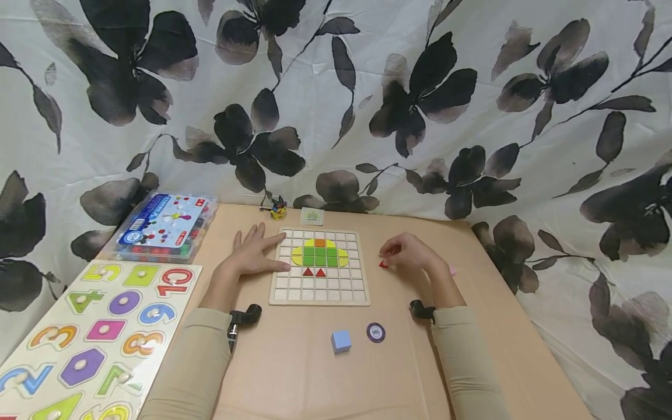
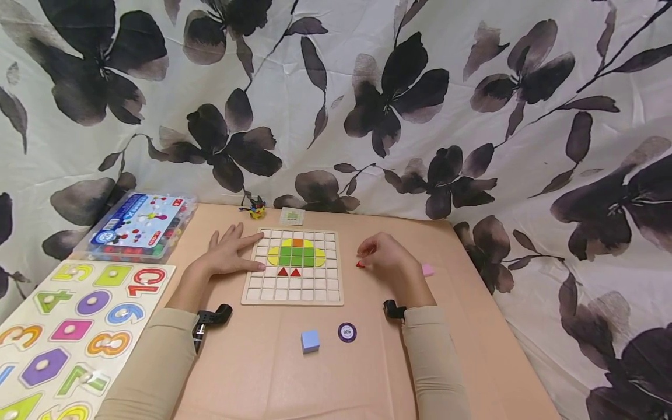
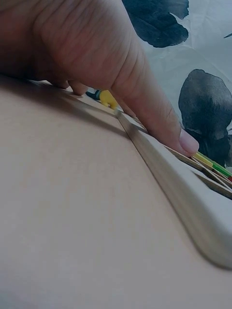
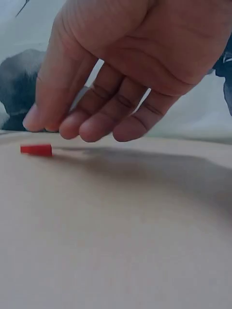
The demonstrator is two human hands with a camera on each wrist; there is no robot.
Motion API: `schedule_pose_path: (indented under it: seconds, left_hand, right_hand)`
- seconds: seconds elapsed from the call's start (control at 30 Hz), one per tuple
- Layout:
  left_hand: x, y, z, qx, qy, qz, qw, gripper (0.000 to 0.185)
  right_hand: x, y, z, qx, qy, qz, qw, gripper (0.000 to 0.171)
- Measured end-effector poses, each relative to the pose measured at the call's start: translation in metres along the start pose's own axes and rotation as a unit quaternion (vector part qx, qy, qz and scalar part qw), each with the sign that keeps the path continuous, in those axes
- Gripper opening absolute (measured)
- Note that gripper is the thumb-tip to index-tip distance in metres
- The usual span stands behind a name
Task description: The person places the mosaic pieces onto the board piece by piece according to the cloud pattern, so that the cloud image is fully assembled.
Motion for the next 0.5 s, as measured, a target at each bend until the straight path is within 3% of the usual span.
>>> schedule_pose_path:
  seconds: [0.27, 0.5]
  left_hand:
    - [0.000, 0.001, 0.001, 0.001, 0.003, -0.001, 1.0000, 0.101]
    - [0.001, 0.001, 0.000, -0.001, 0.002, -0.001, 1.0000, 0.101]
  right_hand:
    - [-0.009, -0.001, 0.003, -0.014, -0.009, -0.020, 1.000, 0.016]
    - [-0.012, -0.004, 0.005, 0.017, -0.004, -0.013, 1.000, 0.016]
Point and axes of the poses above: each hand's wrist, its own y-axis away from the middle knuckle, its own x-axis out of the back of the hand, z = x × y, the point moved 2 cm from there along -y, towards the middle knuckle, and after that the axes turned 8 degrees about x, right-handed, at the moved point
